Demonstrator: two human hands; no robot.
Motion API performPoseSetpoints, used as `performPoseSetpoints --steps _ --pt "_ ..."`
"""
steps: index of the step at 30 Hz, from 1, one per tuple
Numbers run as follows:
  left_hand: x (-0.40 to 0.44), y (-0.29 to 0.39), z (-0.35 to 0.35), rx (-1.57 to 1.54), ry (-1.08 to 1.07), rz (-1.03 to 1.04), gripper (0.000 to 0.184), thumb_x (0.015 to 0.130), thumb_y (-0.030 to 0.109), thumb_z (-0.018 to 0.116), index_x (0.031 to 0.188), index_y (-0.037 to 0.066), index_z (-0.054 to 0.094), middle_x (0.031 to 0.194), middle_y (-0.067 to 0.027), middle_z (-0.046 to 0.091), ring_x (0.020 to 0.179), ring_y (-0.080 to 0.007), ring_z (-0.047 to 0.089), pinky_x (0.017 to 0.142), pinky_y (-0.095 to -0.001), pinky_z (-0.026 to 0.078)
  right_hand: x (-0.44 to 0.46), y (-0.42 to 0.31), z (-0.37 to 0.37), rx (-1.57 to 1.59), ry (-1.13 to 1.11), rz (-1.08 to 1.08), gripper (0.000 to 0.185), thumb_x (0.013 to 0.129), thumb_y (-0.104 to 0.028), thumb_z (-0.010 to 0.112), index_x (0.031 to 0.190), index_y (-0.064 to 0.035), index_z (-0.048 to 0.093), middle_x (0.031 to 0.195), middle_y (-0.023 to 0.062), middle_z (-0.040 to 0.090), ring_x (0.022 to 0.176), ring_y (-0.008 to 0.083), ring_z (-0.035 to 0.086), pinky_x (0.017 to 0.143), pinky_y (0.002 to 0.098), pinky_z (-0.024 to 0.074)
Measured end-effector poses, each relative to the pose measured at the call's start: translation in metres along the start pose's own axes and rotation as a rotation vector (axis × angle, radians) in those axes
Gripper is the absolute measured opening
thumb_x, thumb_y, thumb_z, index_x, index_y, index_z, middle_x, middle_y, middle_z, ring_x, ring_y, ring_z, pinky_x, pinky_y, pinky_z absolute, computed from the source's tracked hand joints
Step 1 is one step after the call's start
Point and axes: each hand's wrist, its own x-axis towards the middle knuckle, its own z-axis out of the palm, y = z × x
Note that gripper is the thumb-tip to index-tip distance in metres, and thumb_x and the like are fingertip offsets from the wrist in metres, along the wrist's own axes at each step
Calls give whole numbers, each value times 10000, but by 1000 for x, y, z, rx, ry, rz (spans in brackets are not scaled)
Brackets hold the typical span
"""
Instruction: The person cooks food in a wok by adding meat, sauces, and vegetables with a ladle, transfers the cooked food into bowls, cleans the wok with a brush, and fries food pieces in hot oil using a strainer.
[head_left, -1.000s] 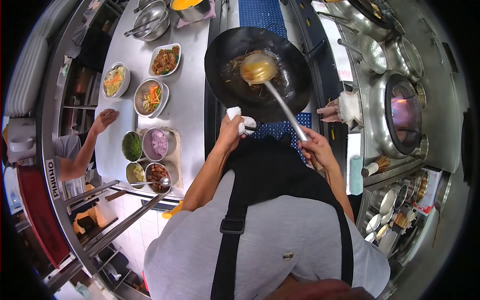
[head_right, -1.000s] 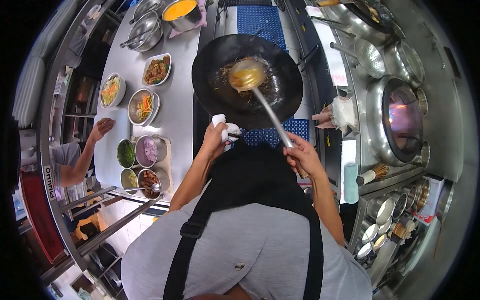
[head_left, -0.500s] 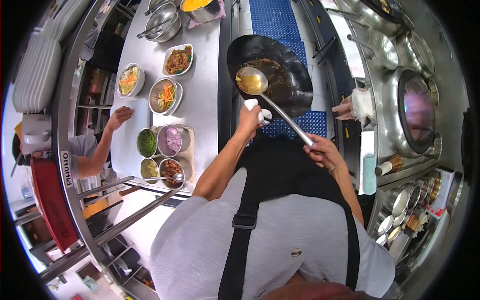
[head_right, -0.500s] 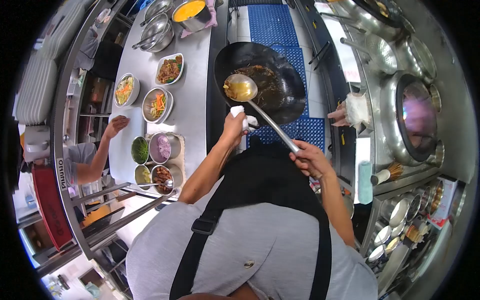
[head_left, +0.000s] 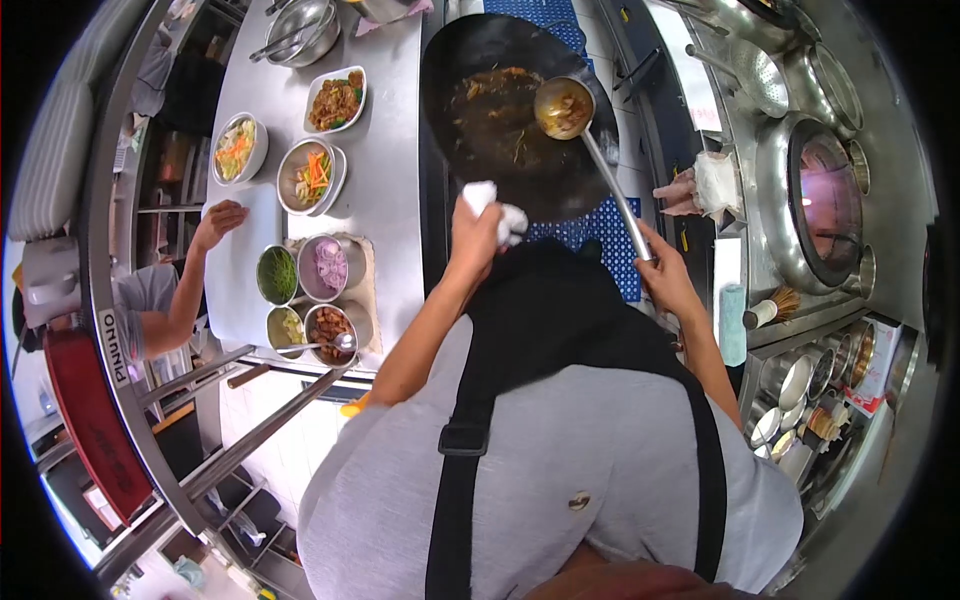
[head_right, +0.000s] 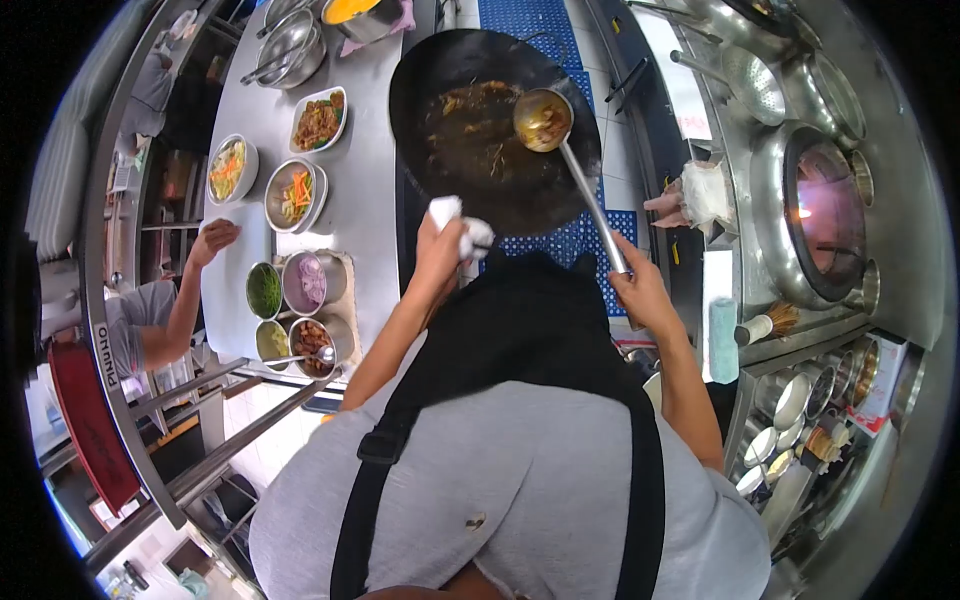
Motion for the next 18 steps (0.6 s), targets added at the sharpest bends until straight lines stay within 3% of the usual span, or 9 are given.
performPoseSetpoints --steps 4,6,7,10,11,14,16,18 --pt "47 -39 21 130 179 76 349 881 103 636 1167 -15 475 894 -174 655 579 -212 653 397 -331 484 -10 -20 17 311 -199 132 619 922 10 598 1518 -58 445 819 34 597 529 75 536 484 224 443" --pt "58 -51 17 257 233 41 330 894 112 631 1150 -26 475 895 -148 625 580 -191 618 391 -321 463 -15 -45 19 438 -289 168 613 921 13 590 1513 -43 445 846 54 624 529 78 546 482 215 443" --pt "63 -57 10 232 227 13 412 878 145 654 1179 -69 471 879 -192 657 541 -231 643 395 -356 484 -11 -44 18 516 -324 158 613 917 18 586 1510 -27 440 856 64 646 531 77 556 479 199 440" --pt "54 -54 -2 82 222 -34 224 885 124 635 984 -70 583 743 -159 653 479 -219 608 350 -342 441 -7 -89 10 570 -436 127 616 917 26 583 1513 -31 436 853 61 644 535 72 559 479 185 435" --pt "47 -49 -5 73 234 -58 168 894 125 618 907 -43 617 700 -135 647 465 -202 598 334 -326 421 -4 -101 11 523 -429 102 628 912 32 595 1515 -27 431 852 50 635 530 64 547 480 187 433" --pt "29 -57 -16 -94 194 -139 162 907 138 599 935 -20 625 738 -125 656 496 -179 604 344 -308 425 16 -136 27 390 -470 -61 645 909 42 604 1523 -29 423 862 38 629 533 58 536 478 195 433" --pt "16 -55 -19 -130 121 -159 185 924 143 552 1059 21 585 816 -90 642 593 -167 619 379 -281 427 33 -164 48 263 -460 -162 642 917 33 613 1529 -38 429 876 25 624 554 49 527 489 204 427" --pt "0 -44 -19 -187 97 -156 167 922 135 548 1059 45 580 815 -67 619 595 -153 602 386 -265 417 58 -178 72 107 -417 -281 637 922 27 613 1529 -42 434 882 23 625 566 47 529 496 207 425"
